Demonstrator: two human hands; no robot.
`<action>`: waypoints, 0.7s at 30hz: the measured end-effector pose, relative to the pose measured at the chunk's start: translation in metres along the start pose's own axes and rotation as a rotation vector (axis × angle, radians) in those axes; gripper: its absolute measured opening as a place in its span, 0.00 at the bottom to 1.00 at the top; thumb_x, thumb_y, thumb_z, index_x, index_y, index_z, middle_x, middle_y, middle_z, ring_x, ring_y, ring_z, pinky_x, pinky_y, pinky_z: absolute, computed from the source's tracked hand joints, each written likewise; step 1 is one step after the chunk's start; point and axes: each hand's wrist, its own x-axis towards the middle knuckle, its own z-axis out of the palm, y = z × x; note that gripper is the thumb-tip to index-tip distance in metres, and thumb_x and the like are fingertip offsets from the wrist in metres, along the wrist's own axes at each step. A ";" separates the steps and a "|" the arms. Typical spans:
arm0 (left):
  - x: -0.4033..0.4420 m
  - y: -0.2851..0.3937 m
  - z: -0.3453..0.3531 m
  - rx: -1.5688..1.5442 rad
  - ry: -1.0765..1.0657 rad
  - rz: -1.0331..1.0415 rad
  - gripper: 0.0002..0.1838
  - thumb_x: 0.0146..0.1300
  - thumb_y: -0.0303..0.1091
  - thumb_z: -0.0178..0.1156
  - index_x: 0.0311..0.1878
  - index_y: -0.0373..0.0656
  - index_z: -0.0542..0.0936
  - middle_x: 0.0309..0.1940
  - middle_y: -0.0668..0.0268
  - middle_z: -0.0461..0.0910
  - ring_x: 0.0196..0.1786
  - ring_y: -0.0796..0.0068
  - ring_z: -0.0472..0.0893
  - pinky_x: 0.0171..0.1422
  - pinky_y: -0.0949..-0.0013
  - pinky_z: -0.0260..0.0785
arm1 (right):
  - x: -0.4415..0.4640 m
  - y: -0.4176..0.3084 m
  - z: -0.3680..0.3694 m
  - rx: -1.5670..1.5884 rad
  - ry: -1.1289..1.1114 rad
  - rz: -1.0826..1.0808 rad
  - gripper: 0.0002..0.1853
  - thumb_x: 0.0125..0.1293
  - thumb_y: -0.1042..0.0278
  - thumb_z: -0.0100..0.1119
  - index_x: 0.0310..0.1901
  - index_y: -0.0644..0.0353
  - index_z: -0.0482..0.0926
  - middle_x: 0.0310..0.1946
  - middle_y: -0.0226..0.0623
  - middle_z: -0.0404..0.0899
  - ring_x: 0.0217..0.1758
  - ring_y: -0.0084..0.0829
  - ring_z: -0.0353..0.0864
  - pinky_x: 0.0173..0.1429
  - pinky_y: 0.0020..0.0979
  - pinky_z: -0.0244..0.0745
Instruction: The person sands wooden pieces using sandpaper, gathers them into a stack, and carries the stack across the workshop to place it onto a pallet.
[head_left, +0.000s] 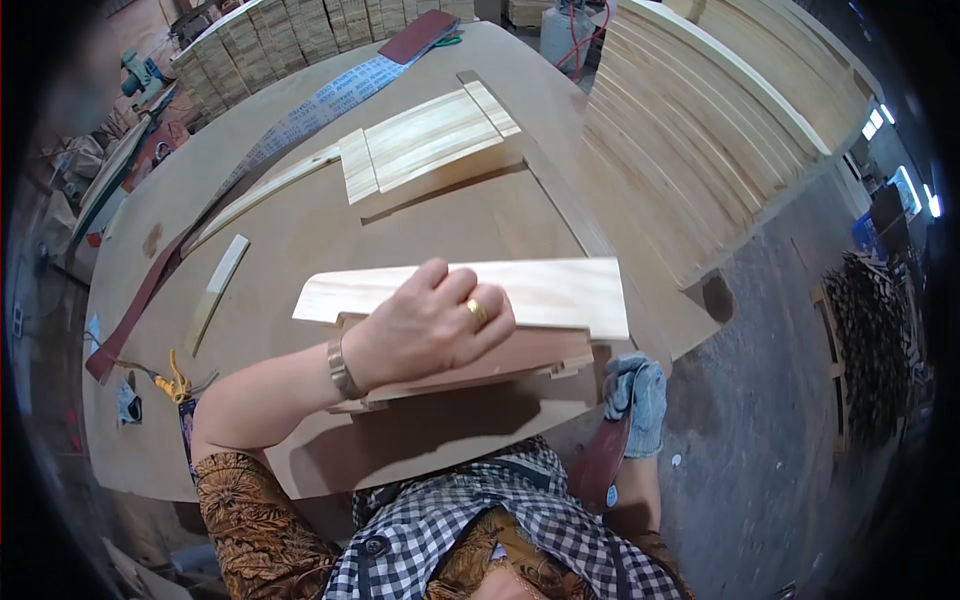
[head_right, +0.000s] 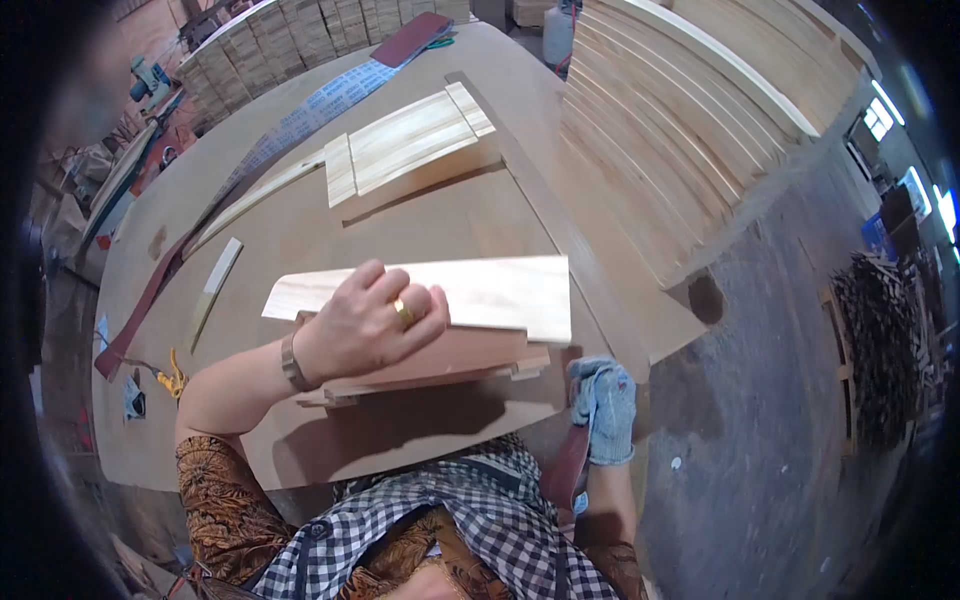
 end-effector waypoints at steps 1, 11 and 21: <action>-0.002 0.009 -0.006 -0.025 -0.013 0.014 0.07 0.54 0.33 0.59 0.37 0.47 0.76 0.33 0.71 0.71 0.34 0.78 0.73 0.37 0.72 0.64 | -0.001 0.000 0.000 0.020 0.020 -0.027 0.28 0.69 0.40 0.55 0.41 0.66 0.79 0.20 0.31 0.74 0.16 0.20 0.68 0.19 0.20 0.61; -0.003 0.013 -0.018 -0.986 -0.449 -0.373 0.11 0.63 0.31 0.59 0.47 0.40 0.76 0.35 0.56 0.76 0.42 0.57 0.78 0.47 0.60 0.72 | -0.006 -0.046 0.003 -0.027 0.057 -0.154 0.24 0.71 0.46 0.55 0.39 0.65 0.79 0.17 0.31 0.71 0.16 0.22 0.67 0.19 0.22 0.62; -0.016 0.030 0.018 -0.735 -0.254 -0.230 0.41 0.62 0.56 0.62 0.69 0.35 0.64 0.68 0.46 0.63 0.69 0.48 0.66 0.68 0.52 0.63 | 0.026 -0.055 0.049 -0.894 -0.065 -0.266 0.19 0.70 0.60 0.57 0.57 0.61 0.79 0.46 0.45 0.84 0.41 0.31 0.83 0.46 0.31 0.76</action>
